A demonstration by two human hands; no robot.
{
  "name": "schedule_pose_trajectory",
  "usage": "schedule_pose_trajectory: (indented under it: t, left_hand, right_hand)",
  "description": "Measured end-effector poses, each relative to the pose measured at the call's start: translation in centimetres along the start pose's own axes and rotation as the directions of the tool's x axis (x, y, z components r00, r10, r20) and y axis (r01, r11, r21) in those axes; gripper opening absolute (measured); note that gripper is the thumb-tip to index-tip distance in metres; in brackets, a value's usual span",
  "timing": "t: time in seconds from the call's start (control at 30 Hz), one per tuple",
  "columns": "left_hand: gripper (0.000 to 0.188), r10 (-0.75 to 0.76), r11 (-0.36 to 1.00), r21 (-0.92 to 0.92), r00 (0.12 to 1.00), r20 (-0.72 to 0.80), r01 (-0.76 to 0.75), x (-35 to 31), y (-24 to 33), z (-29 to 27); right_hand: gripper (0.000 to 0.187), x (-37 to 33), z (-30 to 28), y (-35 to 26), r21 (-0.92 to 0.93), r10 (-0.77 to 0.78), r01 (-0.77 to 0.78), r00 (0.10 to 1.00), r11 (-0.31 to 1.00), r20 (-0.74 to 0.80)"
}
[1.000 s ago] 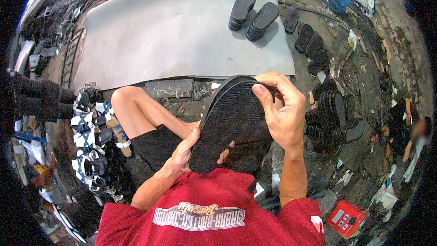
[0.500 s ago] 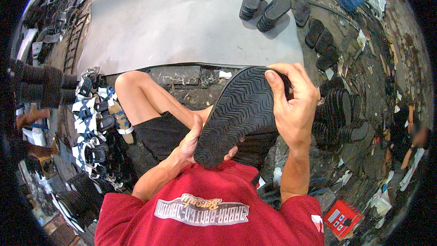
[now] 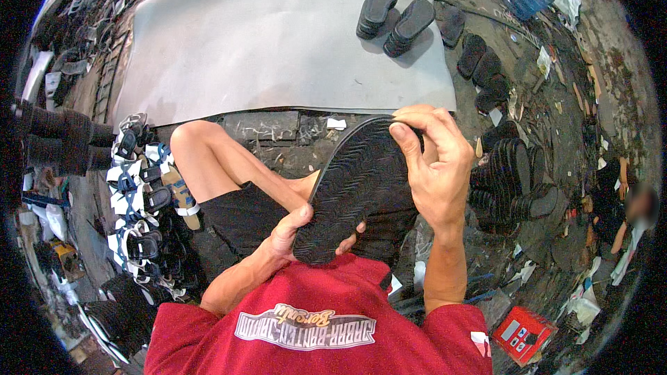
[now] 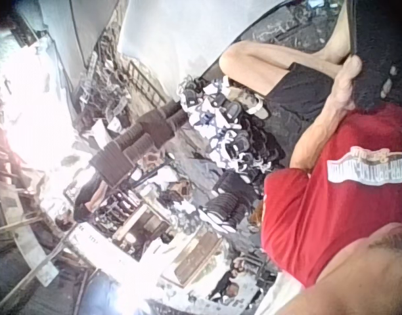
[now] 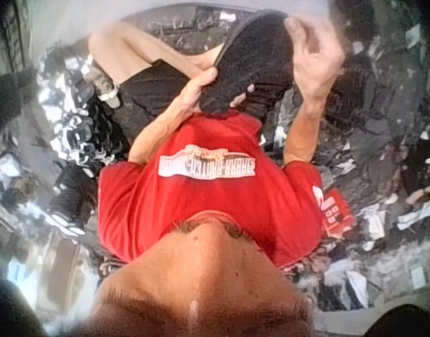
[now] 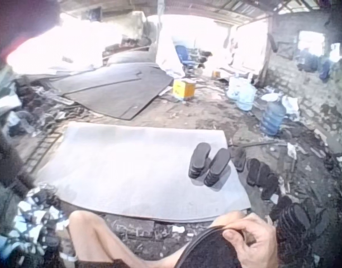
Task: The person sits on the floor and repeatedly picks up black flip-flops, turns them over to inspect the soles, and places them back down. The person handles the flip-flops one at a time, examining the tread and surface before setting them aside.
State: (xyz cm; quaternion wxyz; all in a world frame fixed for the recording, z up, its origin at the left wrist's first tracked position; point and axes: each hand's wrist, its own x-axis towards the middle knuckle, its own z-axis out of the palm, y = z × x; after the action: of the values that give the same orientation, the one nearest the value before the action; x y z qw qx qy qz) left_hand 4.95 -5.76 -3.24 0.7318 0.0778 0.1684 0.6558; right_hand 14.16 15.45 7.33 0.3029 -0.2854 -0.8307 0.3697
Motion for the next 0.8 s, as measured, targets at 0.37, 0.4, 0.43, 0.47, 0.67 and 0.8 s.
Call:
schedule_pose_trajectory:
  t: [0.37, 0.4, 0.43, 0.47, 0.67, 0.8]
  left_hand:
    - [0.09, 0.036, 0.994, 0.103, 0.999, 0.006, -0.036, -0.7, -0.4, -2.5]
    - [0.093, 0.087, 0.989, 0.13, 0.993, -0.084, -0.076, -0.7, 0.3, -0.6]
    - [0.097, 0.139, 0.981, 0.159, 0.975, -0.175, -0.112, -0.6, 0.7, 0.5]
    - [0.098, 0.12, 0.986, 0.125, 0.988, -0.092, -0.108, -0.3, 1.0, 0.0]
    - [0.104, 0.185, 0.95, 0.258, 0.983, -0.007, -0.177, 2.1, 4.3, -0.5]
    - [0.104, 0.148, 0.956, 0.265, 0.988, -0.052, -0.129, 1.4, 4.3, -1.5]
  right_hand:
    - [0.013, -1.0, 1.0, 0.7, 0.067, -0.092, 0.088, 0.994, 0.994, 0.057]
    - [0.014, -1.1, 1.1, 0.7, 0.056, -0.13, 0.126, 0.988, 0.99, 0.084]
    - [0.015, -1.4, 1.2, 0.6, 0.049, -0.165, 0.16, 0.98, 0.986, 0.114]
    - [0.018, -1.8, 1.6, 1.2, 0.031, -0.199, 0.197, 0.968, 0.98, 0.152]
    - [0.036, -3.7, 4.0, 0.2, 0.03, -0.252, 0.251, 0.959, 0.968, 0.131]
    - [0.047, -5.2, 4.3, -0.5, 0.144, -0.034, 0.015, 0.99, 0.99, 0.134]
